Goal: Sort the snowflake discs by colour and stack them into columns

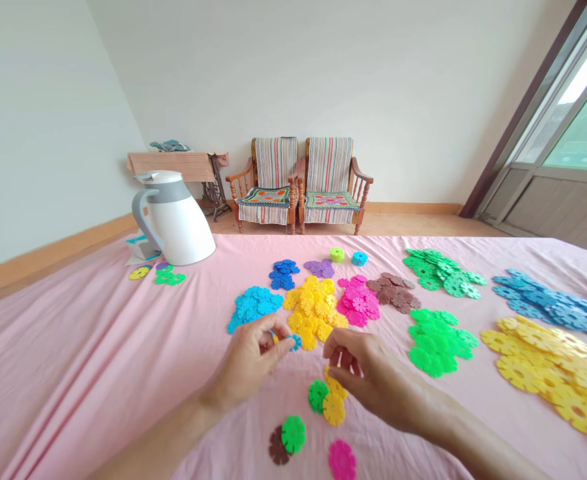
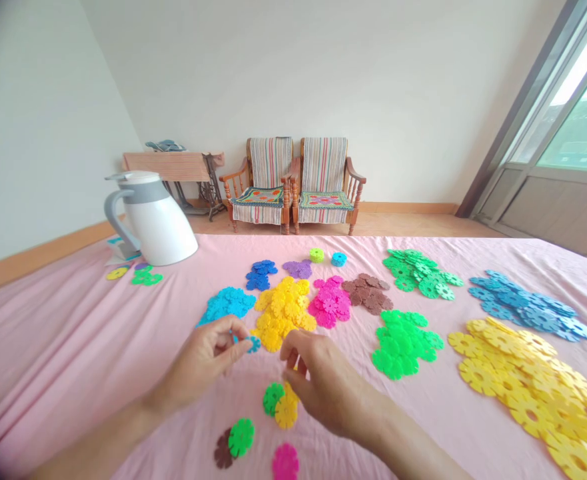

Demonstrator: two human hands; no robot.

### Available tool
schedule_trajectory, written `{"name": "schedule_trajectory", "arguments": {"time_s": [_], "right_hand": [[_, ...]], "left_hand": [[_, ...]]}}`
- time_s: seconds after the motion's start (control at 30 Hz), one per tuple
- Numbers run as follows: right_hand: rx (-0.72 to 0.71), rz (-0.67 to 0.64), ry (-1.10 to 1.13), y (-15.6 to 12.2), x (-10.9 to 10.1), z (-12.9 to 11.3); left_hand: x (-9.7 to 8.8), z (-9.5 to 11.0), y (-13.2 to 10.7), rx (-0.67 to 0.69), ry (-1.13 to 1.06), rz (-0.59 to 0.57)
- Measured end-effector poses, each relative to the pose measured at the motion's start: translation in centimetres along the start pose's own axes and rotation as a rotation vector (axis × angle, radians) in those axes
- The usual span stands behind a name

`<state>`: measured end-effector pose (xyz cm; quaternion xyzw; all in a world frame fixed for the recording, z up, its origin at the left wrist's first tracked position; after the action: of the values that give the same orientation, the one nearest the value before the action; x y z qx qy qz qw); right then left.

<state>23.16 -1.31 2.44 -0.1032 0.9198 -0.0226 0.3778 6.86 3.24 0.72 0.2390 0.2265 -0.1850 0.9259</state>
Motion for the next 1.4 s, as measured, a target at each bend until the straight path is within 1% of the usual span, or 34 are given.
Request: {"name": "schedule_trajectory", "arguments": {"time_s": [0.07,0.1,0.13,0.2,0.3,0.4,0.57,0.73,0.87,0.93,1.0,1.13,1.17,1.23,1.27,1.3,1.33,1.4], "right_hand": [[-0.013,-0.002,-0.060,0.2,-0.3,0.8],[-0.021,-0.021,-0.071,0.2,-0.3,1.1],[-0.031,-0.045,-0.077,0.2,-0.3,1.4],[-0.050,-0.089,-0.092,0.0,-0.2,1.5],[-0.093,-0.154,-0.122,-0.4,0.1,1.1],[-0.123,-0.182,-0.137,-0.5,0.3,0.7],[-0.091,-0.175,-0.152,-0.1,0.3,1.2],[-0.052,-0.183,-0.109,0.1,0.0,1.4],[0.009,-0.259,0.011,0.7,0.1,2.1],[0.048,-0.270,0.074,1.4,0.2,2.6],[0.084,-0.206,0.138,2.4,0.1,2.9],[0.136,0.077,0.383,4.4,-1.7,3.1],[0.139,0.144,0.407,4.5,-2.3,3.0],[0.134,0.228,0.317,4.0,-3.0,2.6],[0.126,0.227,0.225,3.5,-3.0,2.3],[0.117,0.196,0.127,2.9,-2.7,1.9],[0.101,0.125,0.044,2.3,-2.1,1.5],[0.096,-0.055,-0.053,0.7,-0.4,0.9]], "left_hand": [[-2.9,-1.1,0.5,-0.007,0.169,0.141],[-4.2,-1.5,0.7,0.004,0.245,0.194],[-5.2,-2.1,0.9,0.011,0.303,0.212],[-6.6,-3.1,1.1,-0.002,0.414,0.214],[-7.5,-3.1,1.2,0.047,0.539,0.245],[-7.0,-2.0,0.9,0.107,0.537,0.267],[-5.2,-0.4,0.7,0.167,0.486,0.210],[-4.6,0.2,0.6,0.210,0.450,0.192],[-4.5,0.4,0.6,0.225,0.431,0.197],[-4.5,0.4,0.6,0.227,0.425,0.196],[-4.4,0.3,0.6,0.224,0.420,0.190],[-4.2,-0.1,0.6,0.215,0.414,0.174],[-4.2,-0.2,0.6,0.213,0.414,0.173],[-4.2,-0.3,0.6,0.211,0.417,0.170],[-4.2,-0.4,0.6,0.209,0.417,0.169],[-4.2,-0.4,0.6,0.208,0.417,0.166],[-4.1,-0.4,0.6,0.207,0.417,0.163],[-4.0,-0.3,0.6,0.205,0.414,0.155]]}}
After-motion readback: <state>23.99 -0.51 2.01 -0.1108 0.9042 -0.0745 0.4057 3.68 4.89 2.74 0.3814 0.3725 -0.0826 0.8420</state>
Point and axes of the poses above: each hand's wrist, its own y-axis towards the middle knuckle, its own x-axis out of the palm, z = x × y, the point moved 7 cm from there along y, towards the middle knuckle, and after that the axes turned 15 degrees about x, right-handed, at the moved point
